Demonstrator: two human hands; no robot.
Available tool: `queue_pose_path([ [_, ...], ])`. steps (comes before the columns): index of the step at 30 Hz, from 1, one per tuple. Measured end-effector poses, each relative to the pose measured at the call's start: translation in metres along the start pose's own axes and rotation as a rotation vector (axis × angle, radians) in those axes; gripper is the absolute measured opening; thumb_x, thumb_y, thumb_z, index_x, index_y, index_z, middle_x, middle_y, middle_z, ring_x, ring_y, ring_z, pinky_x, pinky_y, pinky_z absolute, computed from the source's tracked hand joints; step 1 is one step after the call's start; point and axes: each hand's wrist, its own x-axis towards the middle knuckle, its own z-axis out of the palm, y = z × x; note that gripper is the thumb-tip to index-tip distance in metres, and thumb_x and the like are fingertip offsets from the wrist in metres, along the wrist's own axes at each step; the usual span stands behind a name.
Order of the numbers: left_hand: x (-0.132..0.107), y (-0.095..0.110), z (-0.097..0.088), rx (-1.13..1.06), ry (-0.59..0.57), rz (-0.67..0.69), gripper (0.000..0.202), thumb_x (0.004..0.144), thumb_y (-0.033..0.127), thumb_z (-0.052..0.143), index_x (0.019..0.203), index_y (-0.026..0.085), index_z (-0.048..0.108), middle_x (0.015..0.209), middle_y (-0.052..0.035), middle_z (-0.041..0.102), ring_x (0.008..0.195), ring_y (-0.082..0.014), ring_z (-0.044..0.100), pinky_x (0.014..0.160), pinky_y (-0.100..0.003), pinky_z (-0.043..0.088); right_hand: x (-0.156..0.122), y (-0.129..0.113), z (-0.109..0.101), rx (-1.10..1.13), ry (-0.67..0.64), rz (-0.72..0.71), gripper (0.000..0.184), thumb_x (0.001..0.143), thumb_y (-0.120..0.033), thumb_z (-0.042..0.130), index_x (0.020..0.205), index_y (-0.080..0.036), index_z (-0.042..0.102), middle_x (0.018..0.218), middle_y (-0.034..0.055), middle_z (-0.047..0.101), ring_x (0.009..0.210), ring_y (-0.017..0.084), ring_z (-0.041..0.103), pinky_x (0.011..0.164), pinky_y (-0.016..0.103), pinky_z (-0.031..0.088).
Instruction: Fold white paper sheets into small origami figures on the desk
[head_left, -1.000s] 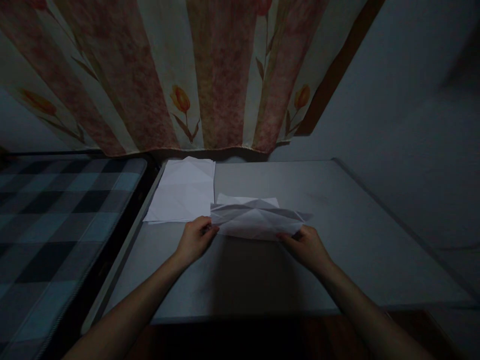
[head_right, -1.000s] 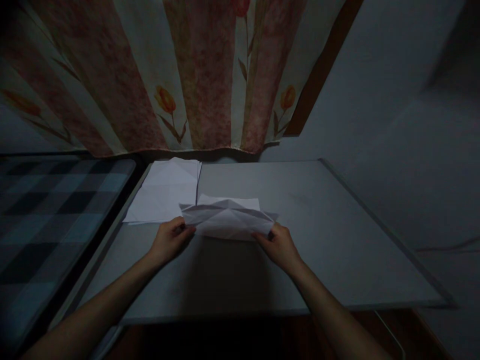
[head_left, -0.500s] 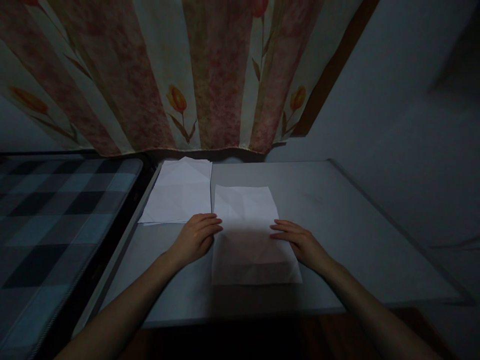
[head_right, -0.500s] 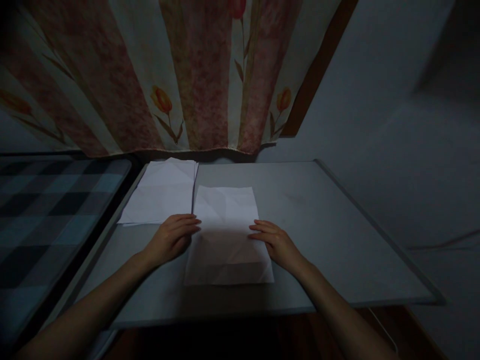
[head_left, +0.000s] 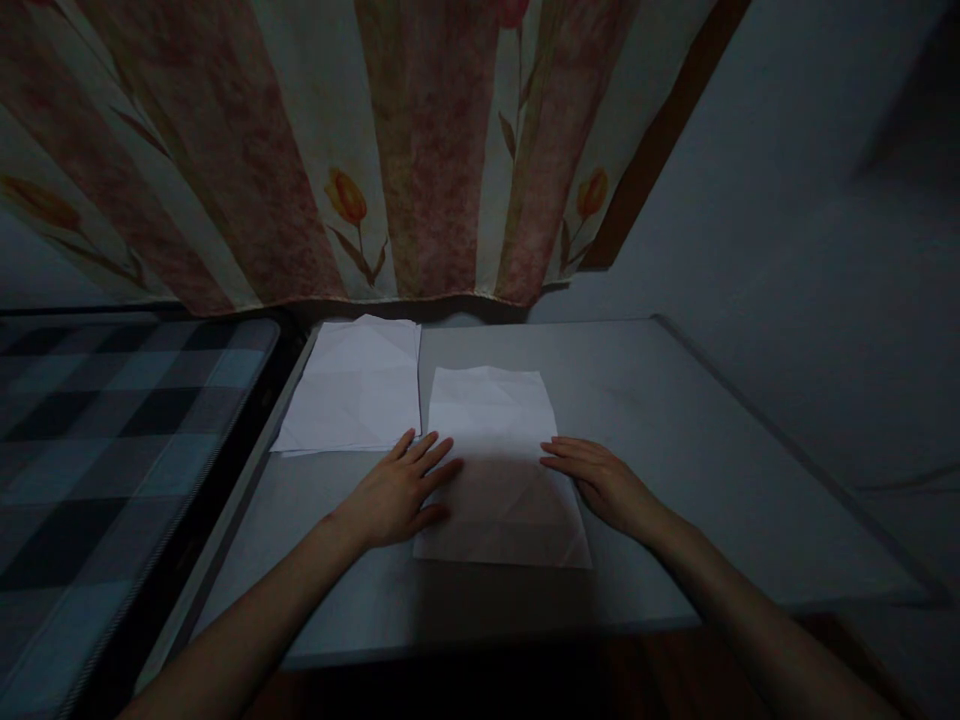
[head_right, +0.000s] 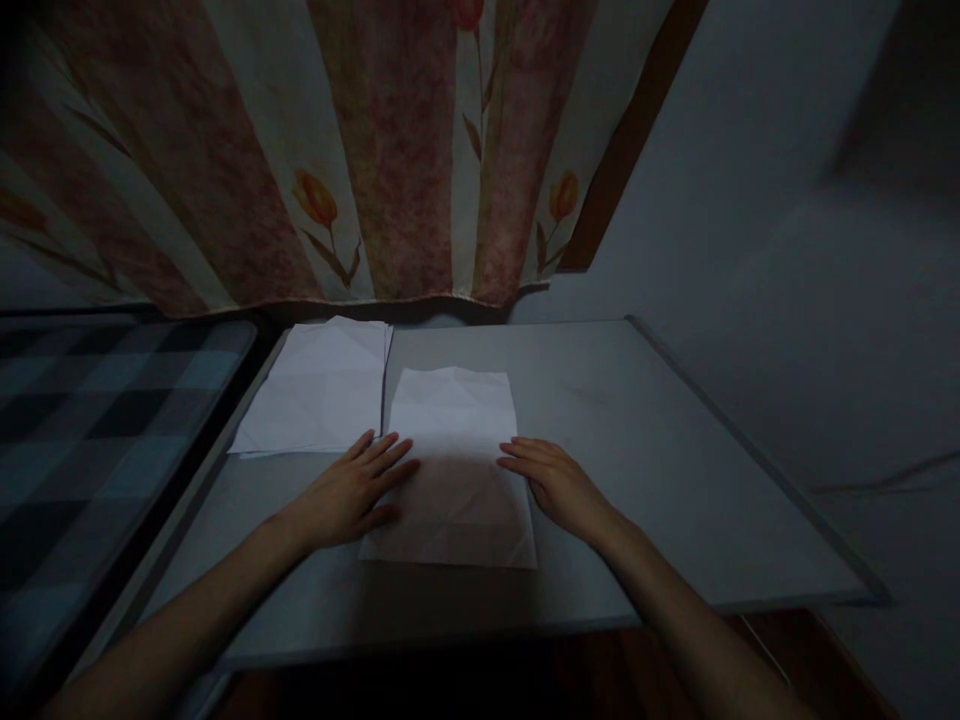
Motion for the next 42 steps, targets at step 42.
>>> queue_pose_path([
  [42,0.003,-0.004,-0.005,0.014,0.081,-0.025,0.069,0.082,0.063,0.049,0.139,0.026,0.038,0.147,-0.0121,0.037,0.136,-0.0323,0.031,0.113,-0.056,0.011,0.049,0.015,0.026,0.491,0.332,0.569,0.07,0.08,-0.033,0.058,0.141,-0.018,0.028,0.092,0.0117,0.067,0.061,0.019,0.064,0.054,0.032,0.054],
])
